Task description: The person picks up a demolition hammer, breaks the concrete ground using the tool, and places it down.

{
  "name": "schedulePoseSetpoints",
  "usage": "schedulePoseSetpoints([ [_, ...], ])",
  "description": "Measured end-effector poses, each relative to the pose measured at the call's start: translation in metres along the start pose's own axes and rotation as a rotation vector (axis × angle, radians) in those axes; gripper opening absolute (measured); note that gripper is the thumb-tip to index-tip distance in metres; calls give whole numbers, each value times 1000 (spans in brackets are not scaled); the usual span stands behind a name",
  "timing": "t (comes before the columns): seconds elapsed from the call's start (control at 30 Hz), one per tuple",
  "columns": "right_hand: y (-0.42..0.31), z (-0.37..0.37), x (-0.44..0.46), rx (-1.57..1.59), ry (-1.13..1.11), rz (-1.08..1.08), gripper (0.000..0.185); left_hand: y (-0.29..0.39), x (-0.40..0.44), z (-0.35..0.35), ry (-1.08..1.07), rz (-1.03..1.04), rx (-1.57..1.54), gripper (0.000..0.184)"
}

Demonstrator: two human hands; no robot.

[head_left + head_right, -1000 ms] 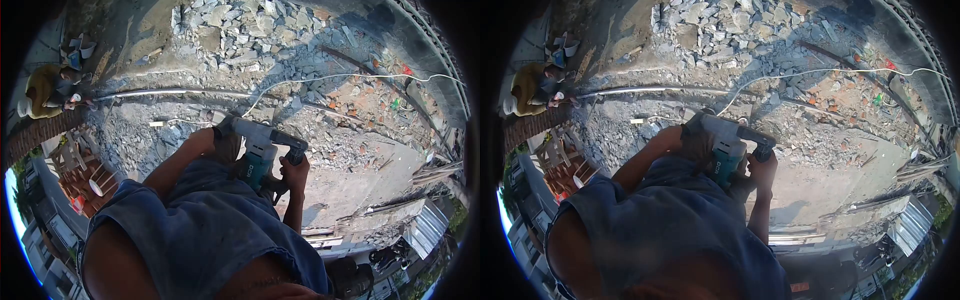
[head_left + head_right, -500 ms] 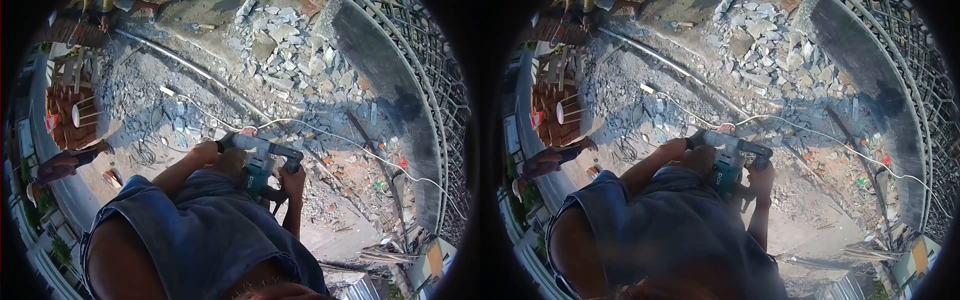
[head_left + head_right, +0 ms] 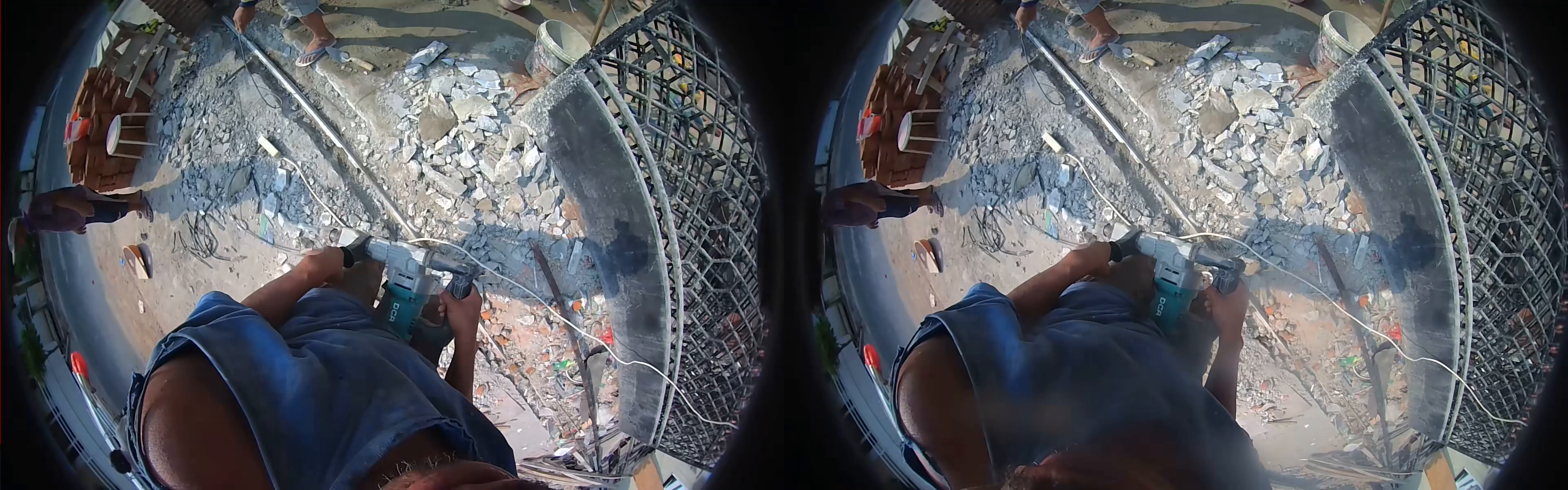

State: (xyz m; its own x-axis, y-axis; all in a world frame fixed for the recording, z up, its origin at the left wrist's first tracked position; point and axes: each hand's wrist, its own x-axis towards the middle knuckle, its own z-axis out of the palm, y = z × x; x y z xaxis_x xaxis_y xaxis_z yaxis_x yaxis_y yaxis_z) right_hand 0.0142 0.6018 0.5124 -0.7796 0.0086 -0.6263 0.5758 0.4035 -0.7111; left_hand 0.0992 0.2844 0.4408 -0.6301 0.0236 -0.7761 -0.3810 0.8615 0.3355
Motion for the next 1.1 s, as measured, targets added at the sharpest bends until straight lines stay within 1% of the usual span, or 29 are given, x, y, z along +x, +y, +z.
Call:
schedulePoseSetpoints([
  [0.07, -1, -7, 7, -32, -73, -5, 23, -2, 3, 21, 7, 9, -19, 30],
  [0.13, 21, -14, 23, -9, -130, -11, 23, 0, 7, 47, -3, -122, -83, 31],
  [0.17, 30, -19, 31, 24, -174, -6, 23, 9, 2, 51, 12, -135, -97, 31],
  [0.2, 22, -25, 28, -9, -205, -18, 22, 21, -8, 53, 26, -163, -92, 31],
  [0.23, 28, -31, 33, -25, -227, -30, 22, 35, -17, 58, 38, -194, -90, 31],
  [0.27, 40, -41, 40, -17, -258, -68, 26, 51, -19, 64, -23, -298, -77, 33],
  [0.3, 53, -52, 46, -2, -288, -102, 29, 66, -26, 75, -18, -317, -97, 33],
  [0.33, 67, -64, 49, 60, -329, -49, 26, 80, -32, 83, 7, -320, -115, 34],
  [0.37, 77, -76, 47, 74, -341, -44, 26, 91, -40, 92, 23, -320, -118, 35],
  [0.4, 87, -90, 46, 52, -353, -30, 24, 99, -37, 109, -13, -326, -65, 36],
  [0.43, 95, -103, 46, 28, -364, -22, 22, 106, -38, 126, 21, -317, -103, 35],
  [0.5, 125, -123, 50, 45, -365, -39, 18, 131, -44, 138, -42, -345, -95, 33],
  [0.57, 154, -140, 55, -30, -403, -124, 17, 150, -50, 150, -63, -365, -92, 32],
  [0.6, 170, -145, 56, -28, -408, -121, 17, 156, -51, 157, -79, -367, -97, 32],
  [0.67, 199, -152, 58, -83, -327, -168, 17, 157, -47, 182, -61, -376, -105, 32],
  [0.7, 211, -154, 57, -85, -331, -165, 17, 158, -47, 188, -45, -382, -111, 32],
  [0.73, 222, -156, 59, -102, -336, -171, 18, 157, -47, 193, -76, -384, -111, 32],
  [0.8, 220, -158, 55, -125, -347, -169, 17, 157, -44, 201, -100, -405, -120, 32],
  [0.87, 251, -156, 70, -140, -331, -154, 17, 156, -43, 205, -121, -415, -120, 32],
  [0.93, 260, -155, 75, -165, -308, -139, 17, 156, -45, 207, -127, -413, -152, 33],
  [1.03, 215, -145, 65, -221, -340, -181, 18, 142, -37, 231, -112, -406, -234, 34],
  [1.07, 196, -140, 59, -203, -375, -56, 19, 141, -39, 232, -133, -393, -300, 35],
  [1.1, 183, -132, 59, -176, -401, 60, 21, 138, -37, 248, -32, -422, -396, 36],
])
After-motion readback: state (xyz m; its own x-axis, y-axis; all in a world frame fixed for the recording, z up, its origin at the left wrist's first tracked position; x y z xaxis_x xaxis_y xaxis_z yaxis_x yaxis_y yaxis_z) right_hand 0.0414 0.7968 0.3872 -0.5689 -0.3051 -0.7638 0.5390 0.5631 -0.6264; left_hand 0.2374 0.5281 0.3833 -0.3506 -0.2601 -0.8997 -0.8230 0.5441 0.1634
